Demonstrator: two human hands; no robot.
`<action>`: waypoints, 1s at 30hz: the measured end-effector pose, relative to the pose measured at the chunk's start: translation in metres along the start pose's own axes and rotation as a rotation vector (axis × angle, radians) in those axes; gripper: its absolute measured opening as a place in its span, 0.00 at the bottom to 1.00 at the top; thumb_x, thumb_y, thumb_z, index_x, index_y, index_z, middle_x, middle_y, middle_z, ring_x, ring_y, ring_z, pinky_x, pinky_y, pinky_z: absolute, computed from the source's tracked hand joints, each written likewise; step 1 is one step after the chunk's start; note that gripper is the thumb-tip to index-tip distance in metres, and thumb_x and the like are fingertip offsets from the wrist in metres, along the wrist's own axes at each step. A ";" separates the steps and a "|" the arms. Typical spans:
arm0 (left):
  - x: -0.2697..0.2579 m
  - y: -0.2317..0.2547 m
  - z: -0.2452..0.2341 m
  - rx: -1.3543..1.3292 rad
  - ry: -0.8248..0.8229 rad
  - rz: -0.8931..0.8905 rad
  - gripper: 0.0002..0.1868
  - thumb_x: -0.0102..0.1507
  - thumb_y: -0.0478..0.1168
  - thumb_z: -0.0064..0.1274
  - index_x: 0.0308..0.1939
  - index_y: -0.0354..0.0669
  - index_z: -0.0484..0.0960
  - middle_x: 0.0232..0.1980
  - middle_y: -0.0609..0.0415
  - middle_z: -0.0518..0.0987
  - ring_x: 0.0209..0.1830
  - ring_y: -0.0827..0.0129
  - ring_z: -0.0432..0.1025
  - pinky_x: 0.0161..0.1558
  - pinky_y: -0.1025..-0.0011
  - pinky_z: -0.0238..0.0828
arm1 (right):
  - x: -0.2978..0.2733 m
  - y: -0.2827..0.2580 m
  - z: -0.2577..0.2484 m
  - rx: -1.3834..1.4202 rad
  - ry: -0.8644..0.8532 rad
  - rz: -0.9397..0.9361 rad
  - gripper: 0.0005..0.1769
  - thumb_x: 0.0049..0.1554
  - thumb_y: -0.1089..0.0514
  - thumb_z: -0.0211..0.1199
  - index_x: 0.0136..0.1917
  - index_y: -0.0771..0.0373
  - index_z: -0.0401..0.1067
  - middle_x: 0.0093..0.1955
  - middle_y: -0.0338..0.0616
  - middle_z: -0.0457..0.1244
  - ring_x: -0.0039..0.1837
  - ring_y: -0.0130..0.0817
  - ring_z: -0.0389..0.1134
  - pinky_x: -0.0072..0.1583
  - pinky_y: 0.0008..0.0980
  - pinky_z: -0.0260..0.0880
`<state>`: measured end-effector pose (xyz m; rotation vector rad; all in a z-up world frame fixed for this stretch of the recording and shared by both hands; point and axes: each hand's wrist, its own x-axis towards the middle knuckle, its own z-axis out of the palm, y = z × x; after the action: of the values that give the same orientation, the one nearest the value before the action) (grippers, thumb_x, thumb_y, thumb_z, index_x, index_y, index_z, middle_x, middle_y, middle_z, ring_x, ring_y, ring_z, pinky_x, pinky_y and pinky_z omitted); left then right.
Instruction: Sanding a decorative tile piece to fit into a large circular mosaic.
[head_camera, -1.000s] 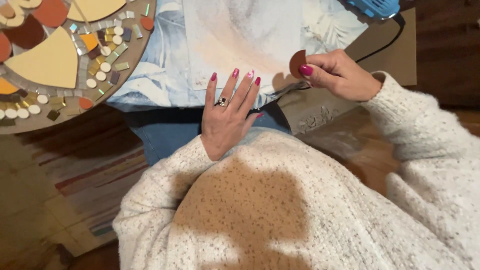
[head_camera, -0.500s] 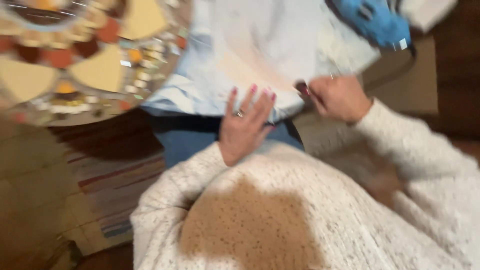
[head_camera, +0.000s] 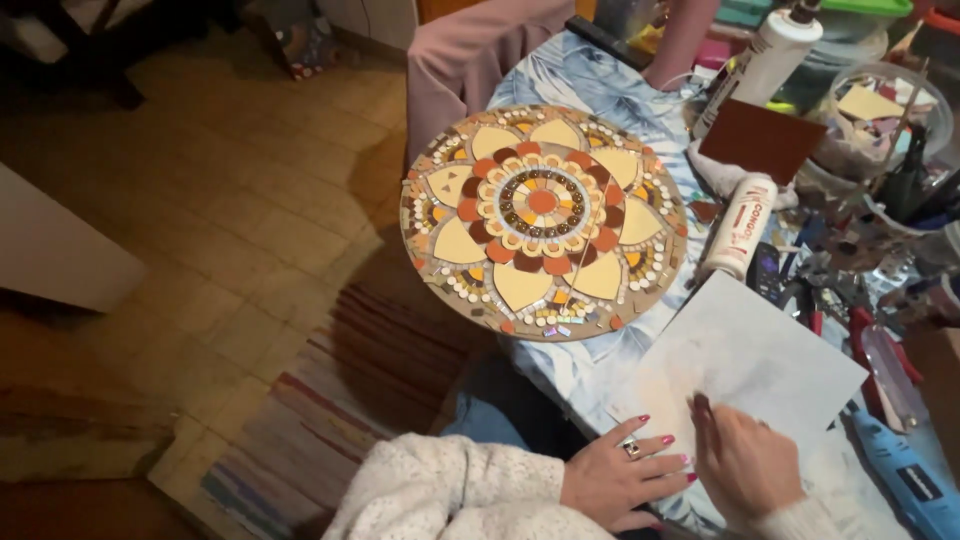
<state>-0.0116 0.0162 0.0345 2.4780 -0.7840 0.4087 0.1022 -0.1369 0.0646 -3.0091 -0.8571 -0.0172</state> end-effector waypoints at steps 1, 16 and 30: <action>0.000 0.000 0.003 0.004 0.009 -0.004 0.28 0.53 0.50 0.41 0.55 0.43 0.64 0.59 0.51 0.66 0.62 0.58 0.59 0.68 0.54 0.40 | -0.012 0.013 0.014 -0.071 -0.077 0.038 0.17 0.51 0.44 0.42 0.29 0.53 0.62 0.29 0.40 0.63 0.31 0.39 0.65 0.32 0.31 0.62; 0.002 -0.003 0.005 0.045 0.020 0.023 0.30 0.51 0.50 0.46 0.54 0.42 0.65 0.58 0.50 0.66 0.61 0.58 0.59 0.67 0.54 0.42 | 0.008 -0.010 0.004 0.016 0.160 -0.115 0.17 0.52 0.50 0.47 0.25 0.56 0.60 0.22 0.39 0.59 0.22 0.33 0.58 0.26 0.27 0.54; 0.003 -0.005 0.001 0.011 0.054 0.023 0.26 0.53 0.51 0.43 0.51 0.41 0.67 0.57 0.50 0.66 0.62 0.57 0.59 0.67 0.55 0.42 | -0.055 0.060 0.032 -0.360 -0.609 0.093 0.06 0.48 0.44 0.44 0.39 0.38 0.62 0.38 0.16 0.64 0.41 0.17 0.68 0.39 0.16 0.69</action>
<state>-0.0061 0.0178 0.0333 2.4593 -0.7914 0.4872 0.0875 -0.2158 0.0310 -3.4371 -0.8026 0.8763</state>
